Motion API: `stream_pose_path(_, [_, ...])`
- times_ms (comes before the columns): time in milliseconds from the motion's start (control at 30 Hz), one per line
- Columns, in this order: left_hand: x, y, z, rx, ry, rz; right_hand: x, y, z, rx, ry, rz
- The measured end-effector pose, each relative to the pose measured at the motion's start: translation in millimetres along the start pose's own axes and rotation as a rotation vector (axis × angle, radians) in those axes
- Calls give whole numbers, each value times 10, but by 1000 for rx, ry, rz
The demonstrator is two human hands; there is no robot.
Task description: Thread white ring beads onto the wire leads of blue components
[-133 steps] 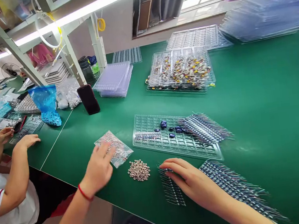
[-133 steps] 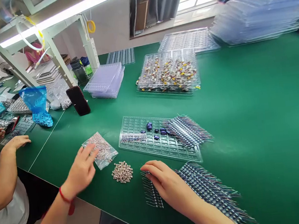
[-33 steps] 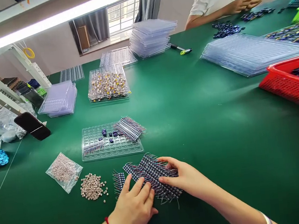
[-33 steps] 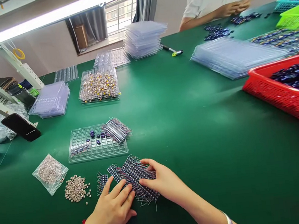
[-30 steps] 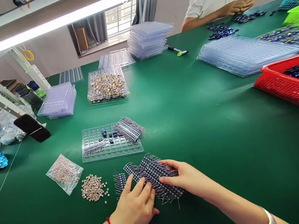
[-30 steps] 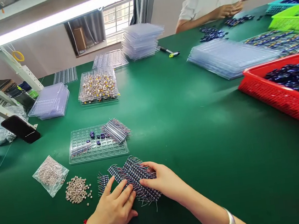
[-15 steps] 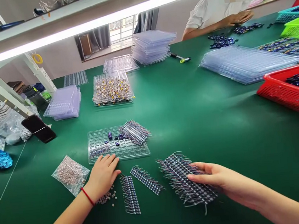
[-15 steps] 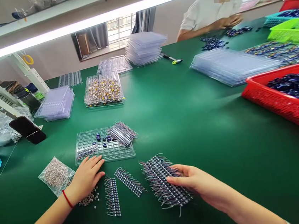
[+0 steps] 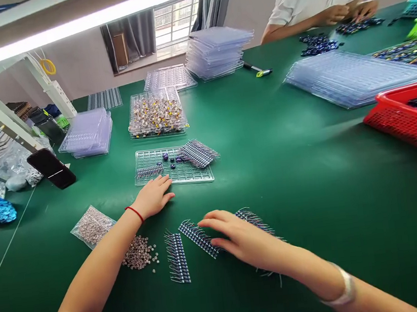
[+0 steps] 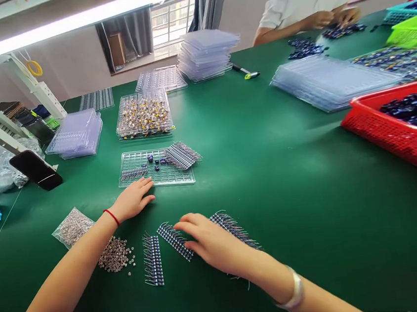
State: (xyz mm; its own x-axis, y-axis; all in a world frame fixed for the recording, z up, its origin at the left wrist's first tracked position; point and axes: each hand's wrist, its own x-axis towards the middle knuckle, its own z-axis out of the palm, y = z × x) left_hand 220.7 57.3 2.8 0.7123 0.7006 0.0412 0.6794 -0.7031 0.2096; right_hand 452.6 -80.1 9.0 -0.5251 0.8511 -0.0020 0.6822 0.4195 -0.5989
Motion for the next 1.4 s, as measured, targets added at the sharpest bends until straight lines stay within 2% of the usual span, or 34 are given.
stream_pose_path(100, [-247,140,-133,-41,106,-37,286,-177,81,-148,-133,-120])
stream_pose_path(233, [-887,399,-229,-194,289,-77,534,-183,66,-195,-243,-114])
stream_pose_path(367, [-1436,623,-162,-285,339,-167,628,-147,24,-119,-298,-58])
stream_pose_path(500, [-1689,779,-51,-420,374,-273,579,-131,-7,86,-335,93])
stream_pose_path(600, [-1757,813,-27,-482,424,-343,454,-117,-23,405,-335,178])
stream_pose_path(733, [-1802,730,-57,-540,483,-508,310,-173,27,986,-221,252])
stream_pose_path(833, [-1798,670,-59,-527,461,-593,310,-292,151,1388,-61,409])
stream_pose_path(933, [-1731,687,-21,-434,389,-592,369,-398,304,1653,47,548])
stream_pose_path(1000, [-1665,726,15,-360,331,-579,401,-427,383,1732,56,608])
stream_pose_path(1133, [-1550,797,66,-249,216,-577,403,-425,447,1748,94,681])
stream_pose_path(1233, [-1503,827,80,-204,154,-590,378,-443,441,1713,120,675])
stream_pose_path(1400, [-1460,860,85,-168,111,-645,348,-472,438,1668,84,654])
